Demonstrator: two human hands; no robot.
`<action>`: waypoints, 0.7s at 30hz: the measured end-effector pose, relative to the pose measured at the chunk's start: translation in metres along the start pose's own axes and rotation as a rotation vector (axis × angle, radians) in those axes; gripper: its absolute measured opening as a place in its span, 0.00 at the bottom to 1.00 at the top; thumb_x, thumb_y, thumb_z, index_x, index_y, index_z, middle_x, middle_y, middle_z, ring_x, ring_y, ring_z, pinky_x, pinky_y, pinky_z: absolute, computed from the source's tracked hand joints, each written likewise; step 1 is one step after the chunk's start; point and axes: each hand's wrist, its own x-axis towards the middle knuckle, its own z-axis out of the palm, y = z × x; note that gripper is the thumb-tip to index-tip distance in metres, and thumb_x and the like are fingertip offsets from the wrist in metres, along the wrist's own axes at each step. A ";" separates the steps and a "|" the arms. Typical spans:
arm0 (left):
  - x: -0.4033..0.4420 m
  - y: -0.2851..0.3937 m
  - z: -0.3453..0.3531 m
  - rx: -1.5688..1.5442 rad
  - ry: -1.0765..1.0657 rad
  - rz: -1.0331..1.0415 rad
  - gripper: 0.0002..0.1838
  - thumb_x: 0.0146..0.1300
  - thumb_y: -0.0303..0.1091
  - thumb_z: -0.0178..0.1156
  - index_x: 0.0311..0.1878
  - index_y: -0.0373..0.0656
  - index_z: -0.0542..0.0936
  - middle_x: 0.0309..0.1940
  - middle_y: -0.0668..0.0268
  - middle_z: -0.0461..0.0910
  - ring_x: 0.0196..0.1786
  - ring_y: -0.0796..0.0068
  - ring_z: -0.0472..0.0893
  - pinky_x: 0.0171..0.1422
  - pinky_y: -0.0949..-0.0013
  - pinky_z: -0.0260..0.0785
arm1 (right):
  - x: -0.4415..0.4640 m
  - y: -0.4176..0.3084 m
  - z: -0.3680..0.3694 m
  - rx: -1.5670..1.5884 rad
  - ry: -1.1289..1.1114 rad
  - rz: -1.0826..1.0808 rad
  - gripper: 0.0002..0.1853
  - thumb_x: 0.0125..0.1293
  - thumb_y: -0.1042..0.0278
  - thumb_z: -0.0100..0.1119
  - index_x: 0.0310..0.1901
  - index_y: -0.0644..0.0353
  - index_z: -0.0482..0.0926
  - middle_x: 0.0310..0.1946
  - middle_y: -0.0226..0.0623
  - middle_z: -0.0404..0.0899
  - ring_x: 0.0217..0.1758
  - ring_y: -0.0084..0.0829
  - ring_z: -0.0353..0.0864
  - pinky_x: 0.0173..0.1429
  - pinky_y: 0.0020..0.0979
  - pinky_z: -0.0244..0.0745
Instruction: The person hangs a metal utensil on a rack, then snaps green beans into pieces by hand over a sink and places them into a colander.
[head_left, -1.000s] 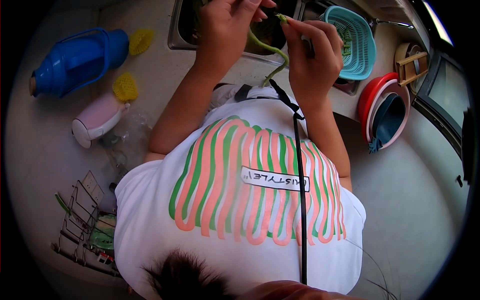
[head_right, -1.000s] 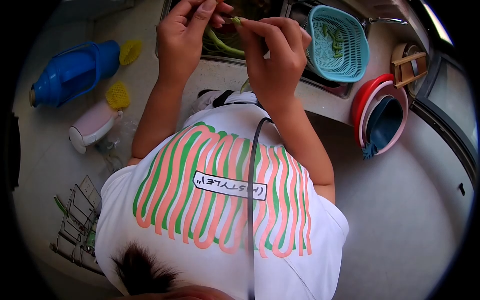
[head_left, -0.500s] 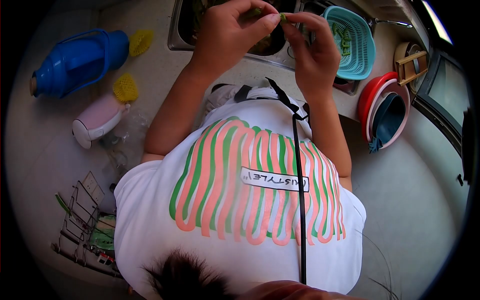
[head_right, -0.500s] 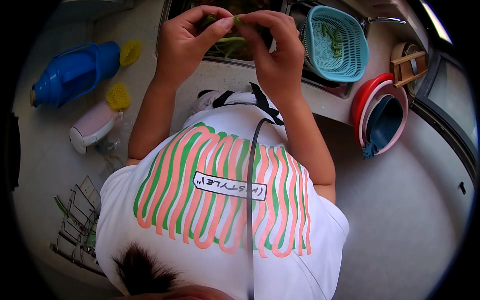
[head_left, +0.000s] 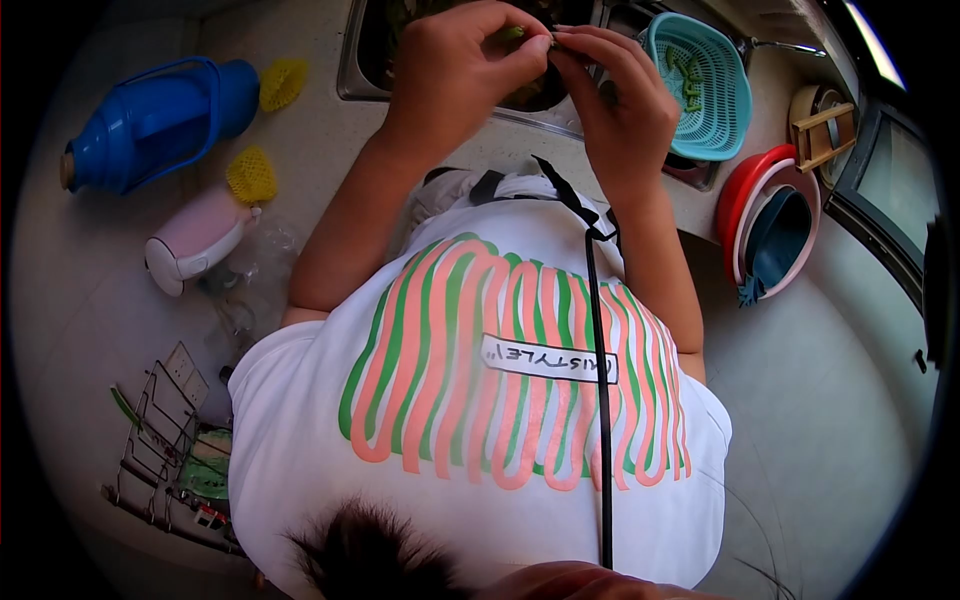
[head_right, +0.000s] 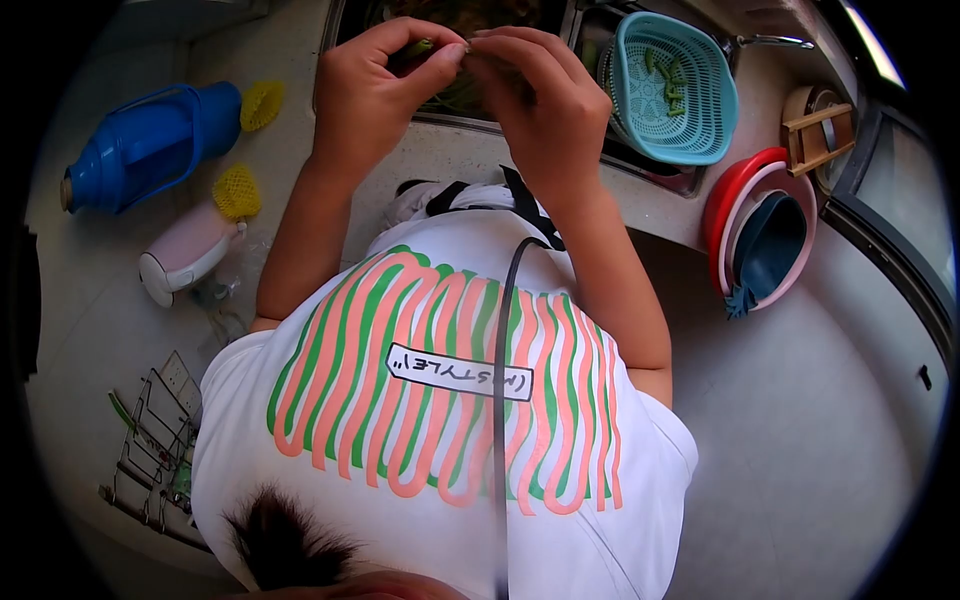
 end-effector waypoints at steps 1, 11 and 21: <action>-0.001 -0.001 0.001 0.017 0.009 0.030 0.09 0.66 0.35 0.71 0.44 0.41 0.88 0.29 0.72 0.85 0.31 0.88 0.79 0.35 0.79 0.71 | -0.001 0.004 0.001 0.018 0.006 0.000 0.08 0.65 0.79 0.68 0.45 0.61 0.87 0.45 0.36 0.87 0.37 0.26 0.87 0.39 0.23 0.81; -0.001 -0.004 0.000 -0.047 -0.052 -0.139 0.10 0.68 0.37 0.68 0.46 0.41 0.86 0.33 0.71 0.85 0.35 0.84 0.81 0.41 0.77 0.73 | -0.015 0.002 -0.003 0.585 -0.004 0.352 0.11 0.74 0.77 0.60 0.54 0.68 0.83 0.51 0.44 0.87 0.52 0.33 0.89 0.57 0.29 0.84; 0.010 -0.017 -0.003 -0.423 -0.008 -0.196 0.12 0.72 0.38 0.64 0.39 0.37 0.79 0.29 0.74 0.75 0.33 0.88 0.71 0.37 0.78 0.65 | -0.026 0.030 -0.050 0.871 0.290 0.437 0.13 0.73 0.74 0.62 0.56 0.67 0.79 0.54 0.52 0.84 0.55 0.42 0.88 0.62 0.36 0.84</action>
